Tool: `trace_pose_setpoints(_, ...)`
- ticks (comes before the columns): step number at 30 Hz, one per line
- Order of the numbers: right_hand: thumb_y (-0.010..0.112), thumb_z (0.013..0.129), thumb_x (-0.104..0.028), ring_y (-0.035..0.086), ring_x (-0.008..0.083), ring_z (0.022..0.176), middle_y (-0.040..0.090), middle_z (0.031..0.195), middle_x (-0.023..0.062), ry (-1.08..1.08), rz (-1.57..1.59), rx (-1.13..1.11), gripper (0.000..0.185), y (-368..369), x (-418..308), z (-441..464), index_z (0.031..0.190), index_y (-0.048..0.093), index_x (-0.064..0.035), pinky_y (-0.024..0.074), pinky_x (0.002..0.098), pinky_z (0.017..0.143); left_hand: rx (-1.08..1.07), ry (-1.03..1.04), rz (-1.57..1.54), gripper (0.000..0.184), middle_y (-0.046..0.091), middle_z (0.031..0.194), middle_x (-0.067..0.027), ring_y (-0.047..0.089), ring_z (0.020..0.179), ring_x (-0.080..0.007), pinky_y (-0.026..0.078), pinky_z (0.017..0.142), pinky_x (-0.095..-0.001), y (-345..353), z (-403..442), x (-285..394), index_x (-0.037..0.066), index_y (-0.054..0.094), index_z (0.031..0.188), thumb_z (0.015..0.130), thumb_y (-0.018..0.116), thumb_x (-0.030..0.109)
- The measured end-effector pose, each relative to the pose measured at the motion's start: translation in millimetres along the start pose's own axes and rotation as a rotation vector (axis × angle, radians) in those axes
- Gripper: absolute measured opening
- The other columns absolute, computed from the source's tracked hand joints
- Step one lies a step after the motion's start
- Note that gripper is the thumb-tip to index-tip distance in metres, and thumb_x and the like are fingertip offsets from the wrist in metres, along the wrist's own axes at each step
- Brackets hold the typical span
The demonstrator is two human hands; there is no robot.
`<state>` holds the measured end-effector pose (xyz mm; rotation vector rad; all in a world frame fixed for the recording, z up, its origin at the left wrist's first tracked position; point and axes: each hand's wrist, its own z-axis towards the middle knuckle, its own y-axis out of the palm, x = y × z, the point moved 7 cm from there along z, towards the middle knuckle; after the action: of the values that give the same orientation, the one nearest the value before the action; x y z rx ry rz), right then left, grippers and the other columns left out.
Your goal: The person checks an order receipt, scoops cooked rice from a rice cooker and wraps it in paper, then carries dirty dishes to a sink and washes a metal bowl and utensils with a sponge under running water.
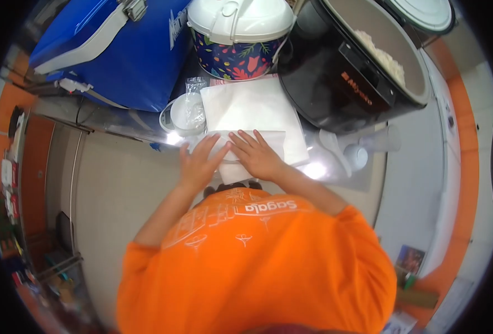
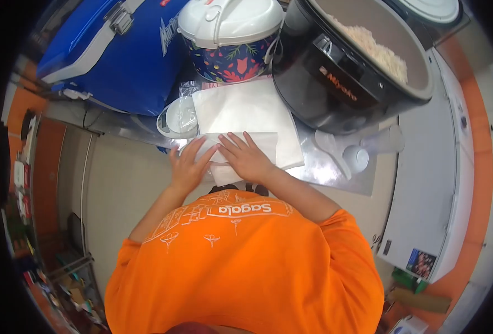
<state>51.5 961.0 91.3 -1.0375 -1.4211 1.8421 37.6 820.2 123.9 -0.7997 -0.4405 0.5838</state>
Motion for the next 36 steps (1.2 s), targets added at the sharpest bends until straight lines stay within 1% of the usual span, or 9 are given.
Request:
trace_pose_setpoints(6,0.055,0.078,-0.008,0.049,0.0289,0.105,0.049,0.114,0.0119,0.172,0.193,0.312,0.024,-1.7,40.7,-59.5,0.101,0.055,-0.0047,0.0377,0.0415,0.092,-0.308,0.273,-0.178,0.021,0.062,0.1,0.0019,0.057,0.097,-0.015,0.035,0.087,-0.0472,54.2,-5.7,-26.4,0.017,0.062,0.094,0.075,0.055,0.011)
trace_pose_setpoints(11,0.059,0.075,-0.006,0.056,0.0271,0.094,0.047,0.115,0.0118,0.45,0.597,0.332,0.009,3.9,53.3,-65.5,0.083,0.06,-0.0042,0.0456,0.0346,0.081,-0.457,0.026,-0.333,0.025,0.057,0.109,-0.0039,0.057,0.093,-0.0196,0.034,0.087,-0.0489,68.9,-5.6,-30.1,0.015,0.062,0.096,0.072,0.066,0.018)
trace_pose_setpoints(16,0.059,0.075,-0.007,0.054,0.0276,0.098,0.043,0.123,0.0136,0.458,0.655,0.25,0.01,3.4,70.7,-70.0,0.085,0.06,-0.0046,0.0452,0.0335,0.082,-0.429,-0.475,-0.546,0.028,0.054,0.107,-0.0162,0.054,0.087,-0.0279,0.042,0.076,-0.0386,72.4,6.2,-46.2,0.006,0.06,0.096,0.074,0.067,0.02)
trace_pose_setpoints(21,0.059,0.075,-0.009,0.049,0.0291,0.108,0.043,0.127,0.0165,0.616,0.629,0.089,0.018,23.5,59.8,-71.0,0.093,0.059,-0.0053,0.0414,0.0348,0.089,-0.638,-0.257,-0.345,0.028,0.054,0.103,-0.0179,0.053,0.084,-0.0323,0.043,0.072,-0.0389,87.6,2.8,-38.7,0.001,0.057,0.098,0.076,0.064,0.018)
trace_pose_setpoints(23,0.057,0.076,-0.009,0.049,0.0298,0.107,0.048,0.122,0.0156,0.325,0.283,0.398,0.025,5.2,35.0,-76.6,0.1,0.056,-0.0057,0.0399,0.0349,0.091,-0.644,-0.105,-0.241,0.027,0.054,0.101,-0.0184,0.053,0.083,-0.0336,0.043,0.073,-0.0406,85.7,1.8,-31.0,0.001,0.056,0.099,0.078,0.062,0.018)
trace_pose_setpoints(26,0.057,0.077,-0.009,0.048,0.0281,0.107,0.05,0.121,0.011,0.252,0.169,0.253,0.033,2.7,39.1,-81.3,0.11,0.055,-0.0083,0.0389,0.0353,0.092,-0.704,-0.178,-0.442,0.028,0.055,0.103,-0.0199,0.053,0.087,-0.0352,0.042,0.073,-0.0428,88.5,-19.9,-28.6,0.002,0.057,0.103,0.081,0.058,0.018)
trace_pose_setpoints(28,0.058,0.076,-0.01,0.049,0.0281,0.105,0.05,0.12,0.0108,0.205,0.225,0.163,0.031,-7.6,45.4,-74.3,0.107,0.054,-0.0074,0.0393,0.0354,0.092,-0.476,0.156,-0.363,0.029,0.056,0.106,-0.0175,0.052,0.092,-0.0366,0.041,0.073,-0.0434,69.6,-19.9,-12.2,0.004,0.059,0.104,0.08,0.059,0.019)
trace_pose_setpoints(31,0.059,0.076,-0.011,0.05,0.0276,0.103,0.052,0.115,0.0102,0.135,0.26,0.06,0.028,-11.1,48.7,-66.6,0.102,0.054,-0.0069,0.0402,0.0355,0.09,-0.69,-0.251,-0.468,0.033,0.056,0.113,-0.0119,0.051,0.097,-0.0354,0.04,0.078,-0.0461,91.9,-28.6,-38.0,0.008,0.06,0.107,0.076,0.064,0.017)
trace_pose_setpoints(36,0.06,0.074,-0.009,0.055,0.0281,0.092,0.06,0.098,0.0101,0.316,0.372,-0.01,0.024,0.9,77.2,-57.2,0.097,0.055,-0.0064,0.0433,0.0352,0.082,-0.402,-0.04,-0.054,0.031,0.058,0.111,0.0,0.051,0.105,-0.0281,0.029,0.09,-0.0526,56.5,4.2,-10.7,0.016,0.063,0.104,0.073,0.065,0.015)
